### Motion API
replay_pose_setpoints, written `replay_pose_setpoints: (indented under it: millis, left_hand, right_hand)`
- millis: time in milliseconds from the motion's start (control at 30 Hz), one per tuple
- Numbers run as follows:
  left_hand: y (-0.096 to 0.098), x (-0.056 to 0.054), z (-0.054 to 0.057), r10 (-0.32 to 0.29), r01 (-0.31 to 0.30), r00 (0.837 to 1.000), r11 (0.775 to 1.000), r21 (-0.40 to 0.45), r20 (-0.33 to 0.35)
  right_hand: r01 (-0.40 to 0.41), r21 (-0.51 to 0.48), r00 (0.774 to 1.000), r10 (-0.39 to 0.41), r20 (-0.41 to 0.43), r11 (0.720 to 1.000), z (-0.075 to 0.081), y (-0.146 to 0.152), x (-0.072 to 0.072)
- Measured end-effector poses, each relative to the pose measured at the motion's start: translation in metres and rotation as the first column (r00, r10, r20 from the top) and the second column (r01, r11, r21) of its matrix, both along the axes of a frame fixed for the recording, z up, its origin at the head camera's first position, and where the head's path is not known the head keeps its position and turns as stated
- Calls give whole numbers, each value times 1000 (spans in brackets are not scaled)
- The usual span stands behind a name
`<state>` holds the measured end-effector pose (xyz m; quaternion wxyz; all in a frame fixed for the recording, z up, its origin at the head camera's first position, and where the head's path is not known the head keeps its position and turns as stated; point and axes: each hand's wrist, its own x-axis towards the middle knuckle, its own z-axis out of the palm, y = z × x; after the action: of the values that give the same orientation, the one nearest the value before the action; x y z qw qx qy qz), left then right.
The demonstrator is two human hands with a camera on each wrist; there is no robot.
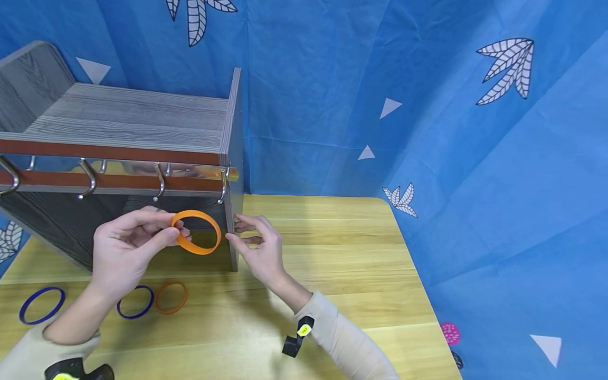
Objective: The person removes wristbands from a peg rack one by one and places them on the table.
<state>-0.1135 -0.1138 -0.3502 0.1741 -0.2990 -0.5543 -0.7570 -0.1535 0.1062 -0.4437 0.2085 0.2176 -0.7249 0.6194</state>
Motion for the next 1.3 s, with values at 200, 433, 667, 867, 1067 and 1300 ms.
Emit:
replay_pose_setpoints:
  millis: [200,433,667,867,1067,1300]
  left_hand:
    - [-7,3,-8,-18,18,1000,1000,9,8]
    - [-15,7,-18,-6,9,999,997,-72,51]
    - [-28,10,-34,-10,33,991,986,-164,136]
    - [-40,8,-50,-38,84,981,968,-236,191]
    - [-52,6,-70,-15,122,959,924,-363,285]
    - [-58,2,-96,29,142,945,861,-489,325]
  right_hand:
    - [-10,-7,1000,10,-6,1000,0,0,0]
    - [-1,1,1000,1,0,1000,2,0,1]
    - [-6,-2,1000,6,3,1000,3,-1,1]
    - [-5,-7,1000,5,1,1000,2,-1,0]
    - [-13,-17,1000,13,4,1000,3,-2,0]
    - [-9,-19,1000,9,7,1000,2,-1,1]
